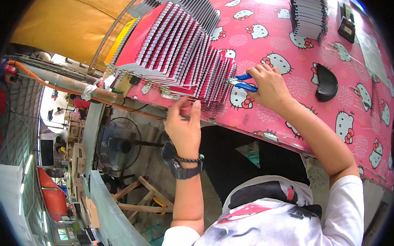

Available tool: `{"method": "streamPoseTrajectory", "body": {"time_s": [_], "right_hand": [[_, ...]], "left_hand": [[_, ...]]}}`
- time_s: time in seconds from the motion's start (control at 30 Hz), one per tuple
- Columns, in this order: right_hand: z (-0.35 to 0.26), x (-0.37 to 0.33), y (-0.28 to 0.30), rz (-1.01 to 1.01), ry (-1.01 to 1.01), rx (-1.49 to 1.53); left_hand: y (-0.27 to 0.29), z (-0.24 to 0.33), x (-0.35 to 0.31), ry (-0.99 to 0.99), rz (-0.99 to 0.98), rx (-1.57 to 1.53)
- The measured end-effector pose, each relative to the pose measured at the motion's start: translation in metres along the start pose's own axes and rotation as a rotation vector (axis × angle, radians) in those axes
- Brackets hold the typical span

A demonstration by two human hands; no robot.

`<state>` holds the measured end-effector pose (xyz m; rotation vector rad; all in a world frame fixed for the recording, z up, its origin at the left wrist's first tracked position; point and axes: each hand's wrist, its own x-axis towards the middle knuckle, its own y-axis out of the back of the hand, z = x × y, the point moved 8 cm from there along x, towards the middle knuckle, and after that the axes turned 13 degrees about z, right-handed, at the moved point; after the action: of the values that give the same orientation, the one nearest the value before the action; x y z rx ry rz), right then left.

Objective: The person assembles spiral-bound notebooks by inserting a blue cover into a black plastic holder, then placing the notebook into a stack. The person also uses pliers to trim the spiral binding of a stack of pink notebooks.

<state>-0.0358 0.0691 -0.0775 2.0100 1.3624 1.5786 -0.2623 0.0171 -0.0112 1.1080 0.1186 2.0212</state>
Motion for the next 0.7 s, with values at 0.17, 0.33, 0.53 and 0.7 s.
{"method": "streamPoseTrajectory", "body": {"time_s": [0.17, 0.33, 0.53, 0.7], "right_hand": [[0.026, 0.001, -0.006, 0.224, -0.059, 0.312], [0.04, 0.001, -0.014, 0.186, -0.097, 0.387], [0.049, -0.002, -0.011, 0.172, -0.143, 0.413], [0.037, -0.001, -0.016, 0.06, -0.249, 0.433]], "left_hand": [[-0.057, 0.046, -0.116, -0.491, -0.271, -0.106], [-0.099, 0.029, -0.152, -0.5, -0.492, -0.067], [-0.04, -0.01, -0.103, -0.289, -0.203, -0.306], [0.03, -0.161, -0.097, 0.113, 0.23, -0.065]]}}
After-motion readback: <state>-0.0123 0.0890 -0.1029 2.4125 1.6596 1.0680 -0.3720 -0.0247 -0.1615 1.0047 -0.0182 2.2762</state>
